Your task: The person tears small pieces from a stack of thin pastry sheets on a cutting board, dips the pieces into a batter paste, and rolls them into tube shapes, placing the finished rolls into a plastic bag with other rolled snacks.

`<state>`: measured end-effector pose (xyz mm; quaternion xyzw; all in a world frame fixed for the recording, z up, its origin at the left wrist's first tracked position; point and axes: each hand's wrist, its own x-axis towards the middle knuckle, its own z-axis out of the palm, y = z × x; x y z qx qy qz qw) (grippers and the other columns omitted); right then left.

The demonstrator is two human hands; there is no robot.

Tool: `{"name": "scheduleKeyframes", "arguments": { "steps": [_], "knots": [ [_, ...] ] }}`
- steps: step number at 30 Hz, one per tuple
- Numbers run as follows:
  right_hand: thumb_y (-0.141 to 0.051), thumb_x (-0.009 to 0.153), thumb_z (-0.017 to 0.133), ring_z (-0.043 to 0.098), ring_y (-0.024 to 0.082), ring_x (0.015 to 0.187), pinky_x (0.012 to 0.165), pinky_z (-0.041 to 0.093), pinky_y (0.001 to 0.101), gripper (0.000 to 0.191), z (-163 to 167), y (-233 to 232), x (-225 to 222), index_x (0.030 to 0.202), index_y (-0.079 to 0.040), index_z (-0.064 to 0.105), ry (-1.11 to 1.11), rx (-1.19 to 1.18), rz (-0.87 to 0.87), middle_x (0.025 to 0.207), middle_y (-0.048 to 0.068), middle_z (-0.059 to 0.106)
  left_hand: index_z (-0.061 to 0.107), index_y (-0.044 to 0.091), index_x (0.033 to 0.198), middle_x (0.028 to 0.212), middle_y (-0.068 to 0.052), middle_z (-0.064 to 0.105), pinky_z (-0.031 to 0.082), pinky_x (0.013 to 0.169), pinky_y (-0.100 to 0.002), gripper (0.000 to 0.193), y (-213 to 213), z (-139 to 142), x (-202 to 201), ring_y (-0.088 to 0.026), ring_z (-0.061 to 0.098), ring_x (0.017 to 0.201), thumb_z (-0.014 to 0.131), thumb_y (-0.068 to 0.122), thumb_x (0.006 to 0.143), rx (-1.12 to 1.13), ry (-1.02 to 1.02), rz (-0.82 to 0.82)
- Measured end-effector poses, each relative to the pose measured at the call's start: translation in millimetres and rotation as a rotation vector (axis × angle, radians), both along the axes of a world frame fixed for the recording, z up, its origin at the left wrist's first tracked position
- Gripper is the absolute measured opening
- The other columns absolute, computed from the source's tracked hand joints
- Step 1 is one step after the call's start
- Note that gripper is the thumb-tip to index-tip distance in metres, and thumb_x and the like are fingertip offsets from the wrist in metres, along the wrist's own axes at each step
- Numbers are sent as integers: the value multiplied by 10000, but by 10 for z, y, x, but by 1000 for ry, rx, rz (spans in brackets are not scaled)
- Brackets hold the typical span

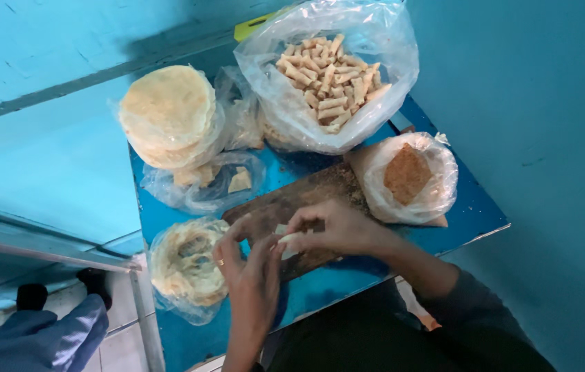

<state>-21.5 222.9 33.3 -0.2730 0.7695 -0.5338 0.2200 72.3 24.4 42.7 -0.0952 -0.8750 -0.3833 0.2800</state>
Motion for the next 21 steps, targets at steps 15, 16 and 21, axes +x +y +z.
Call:
{"name": "scheduleKeyframes", "arguments": {
  "steps": [15,16,21],
  "knots": [
    [-119,870,733,697,284,1049,899,537,415,363,381,-18,312,1224,-82,665,733,110,-70,1116,92,714,757,54,926,1364,-125,572,392,1018,-387,113,-174,-208,21,-272,495,1175,764,157,881,327,-182,-15],
    [-109,898,720,699,283,1086,900,542,391,379,421,5,333,1270,-77,656,573,44,-54,1163,100,718,754,51,932,1366,-126,570,391,1023,-386,119,-182,-214,19,-270,497,1175,766,158,882,322,-173,-12],
    [-94,894,758,712,148,1030,846,583,280,185,485,25,448,1074,-76,717,237,-102,3,1131,65,704,780,72,965,1389,-126,589,388,1048,-409,125,-99,-192,-5,-297,494,1240,756,158,878,323,-165,-93]
  ]
}}
